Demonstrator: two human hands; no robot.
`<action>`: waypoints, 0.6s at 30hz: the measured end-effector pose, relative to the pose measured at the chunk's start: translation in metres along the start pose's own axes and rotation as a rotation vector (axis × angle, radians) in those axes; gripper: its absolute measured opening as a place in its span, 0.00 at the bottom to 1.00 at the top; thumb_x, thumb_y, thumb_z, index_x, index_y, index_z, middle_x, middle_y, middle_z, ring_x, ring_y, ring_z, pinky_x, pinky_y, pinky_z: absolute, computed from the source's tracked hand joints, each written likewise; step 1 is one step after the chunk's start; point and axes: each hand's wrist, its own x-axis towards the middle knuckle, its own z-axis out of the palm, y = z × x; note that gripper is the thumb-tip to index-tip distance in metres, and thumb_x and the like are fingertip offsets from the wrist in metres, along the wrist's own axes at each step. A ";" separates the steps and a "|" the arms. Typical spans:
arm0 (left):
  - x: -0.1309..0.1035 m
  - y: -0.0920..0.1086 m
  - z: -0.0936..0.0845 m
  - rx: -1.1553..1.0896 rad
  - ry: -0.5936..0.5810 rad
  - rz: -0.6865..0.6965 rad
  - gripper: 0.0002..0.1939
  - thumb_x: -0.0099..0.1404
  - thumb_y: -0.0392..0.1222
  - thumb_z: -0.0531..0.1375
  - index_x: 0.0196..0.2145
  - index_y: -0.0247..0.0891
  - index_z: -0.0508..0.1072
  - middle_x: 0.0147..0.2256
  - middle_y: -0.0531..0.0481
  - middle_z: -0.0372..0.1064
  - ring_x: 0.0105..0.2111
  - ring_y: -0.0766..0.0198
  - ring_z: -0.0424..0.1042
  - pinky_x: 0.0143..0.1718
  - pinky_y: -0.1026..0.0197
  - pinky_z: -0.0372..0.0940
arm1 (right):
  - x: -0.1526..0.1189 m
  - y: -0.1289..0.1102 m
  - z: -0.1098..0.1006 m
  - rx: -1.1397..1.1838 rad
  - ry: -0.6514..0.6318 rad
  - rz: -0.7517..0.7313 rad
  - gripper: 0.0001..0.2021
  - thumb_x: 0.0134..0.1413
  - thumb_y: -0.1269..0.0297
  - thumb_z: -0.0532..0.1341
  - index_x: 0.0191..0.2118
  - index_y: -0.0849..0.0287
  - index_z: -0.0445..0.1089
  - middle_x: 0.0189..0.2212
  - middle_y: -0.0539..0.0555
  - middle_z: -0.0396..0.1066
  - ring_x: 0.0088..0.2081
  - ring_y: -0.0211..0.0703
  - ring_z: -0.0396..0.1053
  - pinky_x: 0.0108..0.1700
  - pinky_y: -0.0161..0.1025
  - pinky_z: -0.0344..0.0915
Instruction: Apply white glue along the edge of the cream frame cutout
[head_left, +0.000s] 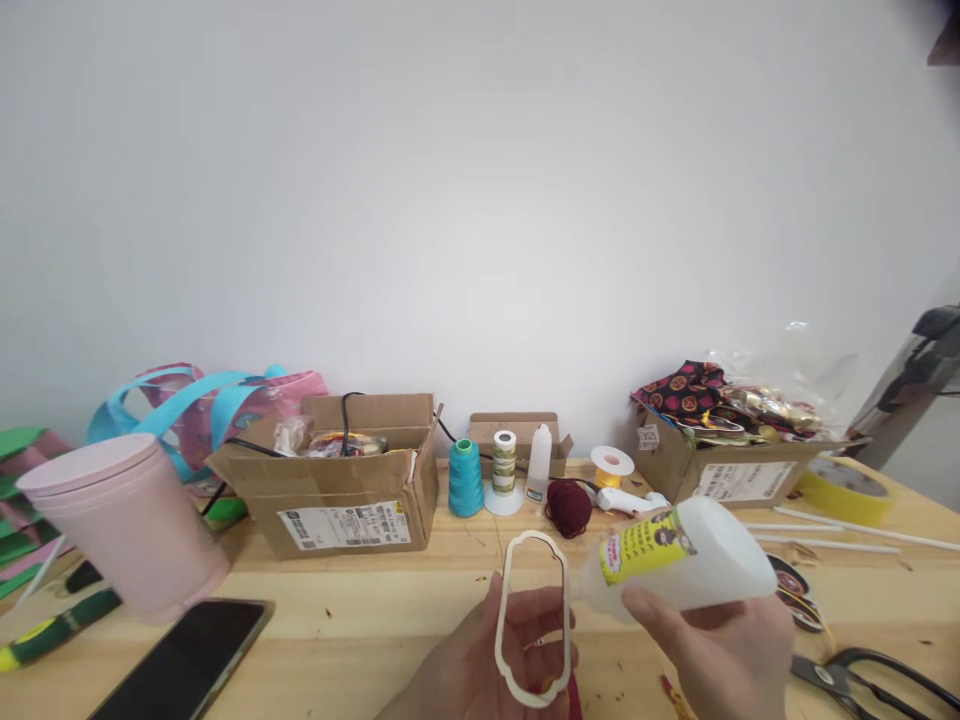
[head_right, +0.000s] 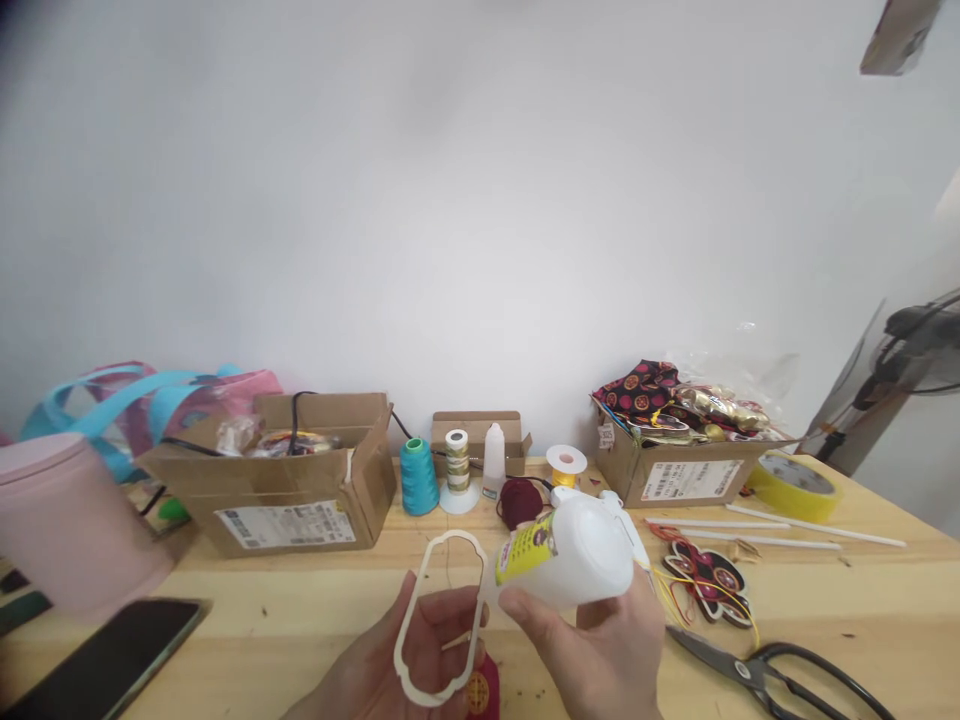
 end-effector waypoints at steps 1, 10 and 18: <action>0.000 0.000 -0.001 0.000 0.017 -0.002 0.27 0.61 0.50 0.49 0.48 0.21 0.63 0.42 0.39 0.70 0.37 0.60 0.70 0.35 0.62 0.63 | 0.000 0.001 -0.001 0.002 -0.021 -0.023 0.20 0.26 0.60 0.69 0.32 0.59 0.69 0.27 0.54 0.76 0.28 0.49 0.74 0.22 0.34 0.71; 0.000 0.003 0.001 -0.019 0.033 -0.022 0.27 0.62 0.50 0.48 0.48 0.21 0.63 0.42 0.39 0.70 0.38 0.61 0.69 0.34 0.63 0.64 | -0.002 0.004 0.000 -0.040 -0.076 -0.151 0.21 0.30 0.58 0.68 0.36 0.57 0.67 0.29 0.53 0.77 0.28 0.47 0.74 0.21 0.31 0.71; 0.003 0.004 0.008 -0.023 -0.001 -0.051 0.27 0.62 0.51 0.47 0.45 0.21 0.66 0.37 0.38 0.72 0.35 0.62 0.71 0.31 0.65 0.66 | -0.001 0.000 -0.001 -0.059 -0.056 -0.188 0.15 0.34 0.59 0.67 0.33 0.55 0.69 0.26 0.50 0.76 0.27 0.44 0.74 0.27 0.32 0.72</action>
